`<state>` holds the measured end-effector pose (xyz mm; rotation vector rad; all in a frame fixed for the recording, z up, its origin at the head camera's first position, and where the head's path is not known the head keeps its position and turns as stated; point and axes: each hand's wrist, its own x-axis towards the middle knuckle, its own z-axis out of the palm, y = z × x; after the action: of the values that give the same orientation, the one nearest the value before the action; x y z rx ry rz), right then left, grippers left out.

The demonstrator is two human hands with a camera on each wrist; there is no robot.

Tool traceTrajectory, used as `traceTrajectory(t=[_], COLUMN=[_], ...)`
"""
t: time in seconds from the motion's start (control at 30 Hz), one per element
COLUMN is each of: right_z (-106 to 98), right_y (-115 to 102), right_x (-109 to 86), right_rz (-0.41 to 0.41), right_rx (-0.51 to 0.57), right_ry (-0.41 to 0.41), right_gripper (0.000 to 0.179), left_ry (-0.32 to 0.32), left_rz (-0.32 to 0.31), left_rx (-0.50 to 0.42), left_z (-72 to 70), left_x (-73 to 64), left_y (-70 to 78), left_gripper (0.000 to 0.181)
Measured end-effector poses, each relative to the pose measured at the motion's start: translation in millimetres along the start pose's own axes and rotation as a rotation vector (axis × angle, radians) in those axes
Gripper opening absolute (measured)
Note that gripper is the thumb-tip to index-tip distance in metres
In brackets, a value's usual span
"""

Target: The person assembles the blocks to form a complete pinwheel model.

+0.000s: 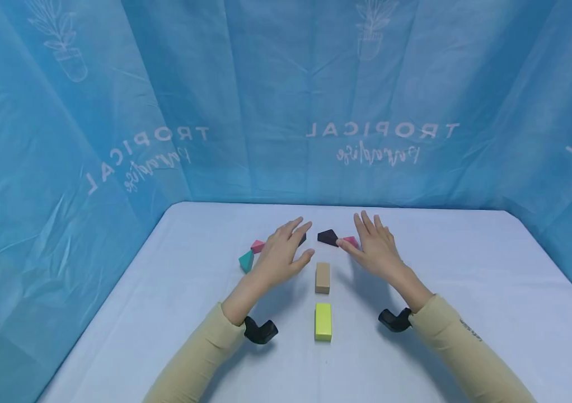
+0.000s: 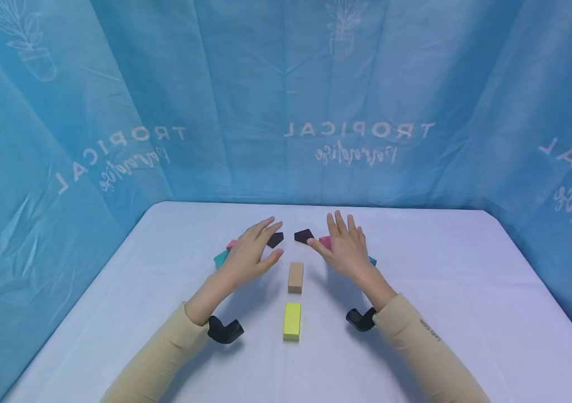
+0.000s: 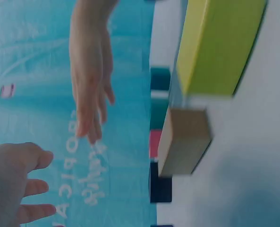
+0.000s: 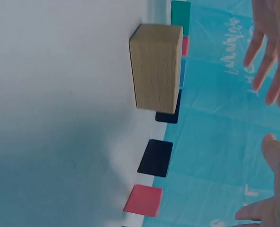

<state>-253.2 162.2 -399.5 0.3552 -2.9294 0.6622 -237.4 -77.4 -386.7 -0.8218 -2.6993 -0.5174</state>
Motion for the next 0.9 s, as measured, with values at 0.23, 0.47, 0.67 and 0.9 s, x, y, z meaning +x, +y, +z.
traceTrajectory(t=[0.23, 0.47, 0.67, 0.9], right_z=[3, 17, 40, 57], right_y=[-2, -7, -6, -6], right_x=[-6.2, -16.8, -23.3, -31.0], right_rz=[-0.017, -0.043, -0.079, -0.051], right_rx=[0.205, 0.393, 0.564, 0.66], right_ry=[-0.008, -0.024, -0.078, -0.115], right_gripper=[0.087, 0.074, 0.065, 0.063], left_ry=[0.004, -0.08, -0.115, -0.051], left_rz=[0.051, 0.105, 0.126, 0.15], left_rx=[-0.195, -0.431, -0.486, -0.486], left_z=[-1.1, 20.0, 41.0, 51.2], left_x=[-44.1, -81.5, -103.4, -109.3], left_y=[13.0, 22.5, 28.9, 27.2], left_gripper=[0.046, 0.038, 0.035, 0.031])
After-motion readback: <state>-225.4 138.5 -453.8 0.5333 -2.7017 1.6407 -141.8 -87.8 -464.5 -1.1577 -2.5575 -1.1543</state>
